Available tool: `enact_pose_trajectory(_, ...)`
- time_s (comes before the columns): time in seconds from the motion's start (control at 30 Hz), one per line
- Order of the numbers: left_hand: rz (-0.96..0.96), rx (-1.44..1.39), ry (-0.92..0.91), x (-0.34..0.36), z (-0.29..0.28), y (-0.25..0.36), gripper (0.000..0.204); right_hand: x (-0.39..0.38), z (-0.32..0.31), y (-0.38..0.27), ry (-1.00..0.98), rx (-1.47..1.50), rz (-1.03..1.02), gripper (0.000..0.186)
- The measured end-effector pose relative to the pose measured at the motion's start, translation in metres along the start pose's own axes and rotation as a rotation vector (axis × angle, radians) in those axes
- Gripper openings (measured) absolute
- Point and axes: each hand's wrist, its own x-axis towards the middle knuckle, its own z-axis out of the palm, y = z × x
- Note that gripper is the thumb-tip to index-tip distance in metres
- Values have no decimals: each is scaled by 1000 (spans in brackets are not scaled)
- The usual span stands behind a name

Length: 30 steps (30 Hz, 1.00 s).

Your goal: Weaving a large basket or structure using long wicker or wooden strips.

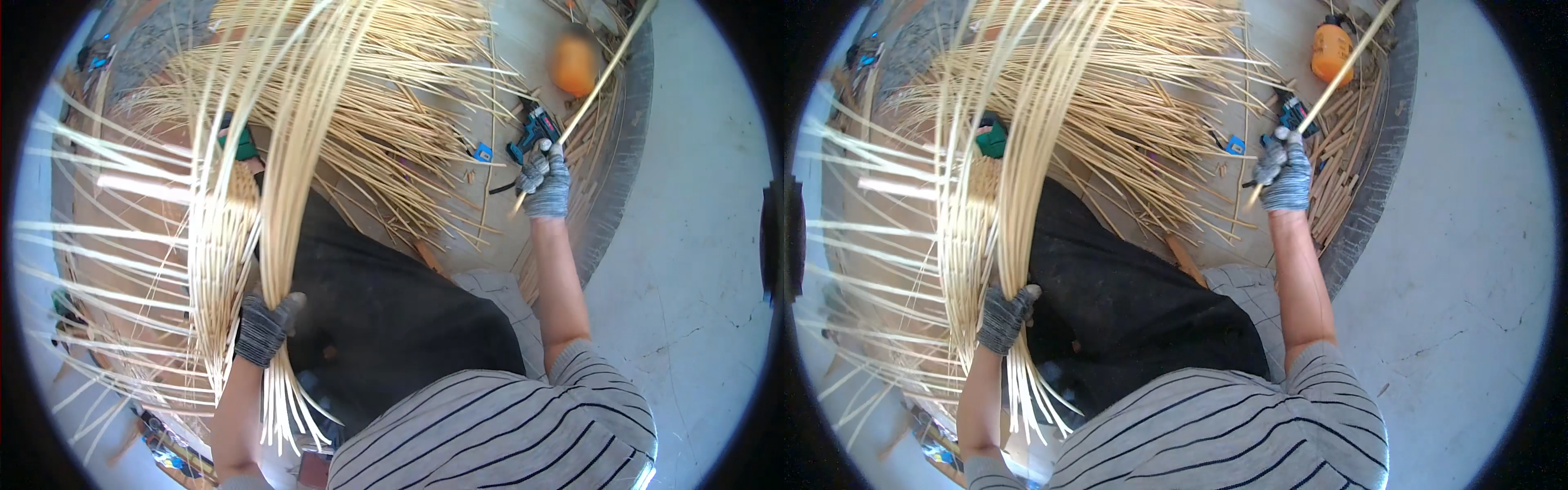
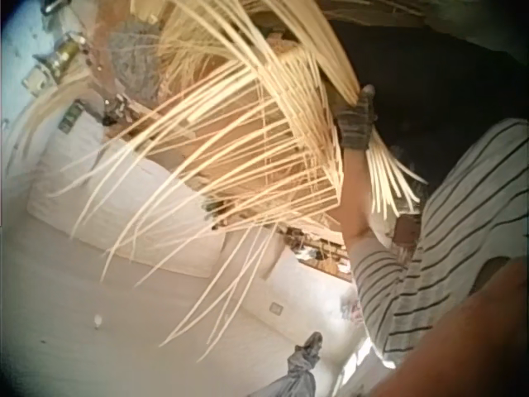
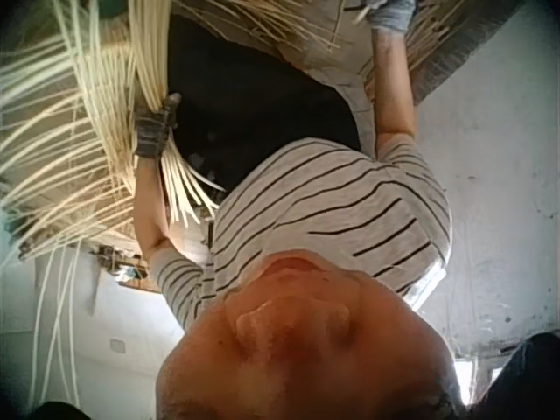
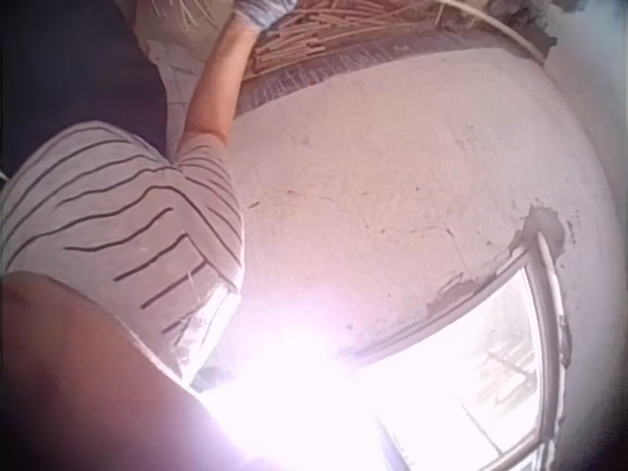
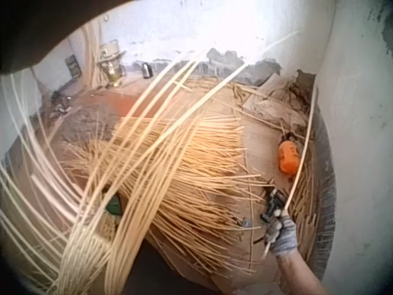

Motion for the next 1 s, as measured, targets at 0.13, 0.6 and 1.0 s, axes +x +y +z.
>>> enact_pose_trajectory(0.13,717,307,136,-72,-8,-44,41,-86,139,-17,-458,-8,-66,23)
enact_pose_trajectory(0.6,443,747,738,-175,62,-291,21,-270,264,133,-997,-967,-276,8)
enact_pose_trajectory(1.0,352,-1617,594,-186,67,-266,46,-337,194,282,-1638,-1068,75,6)
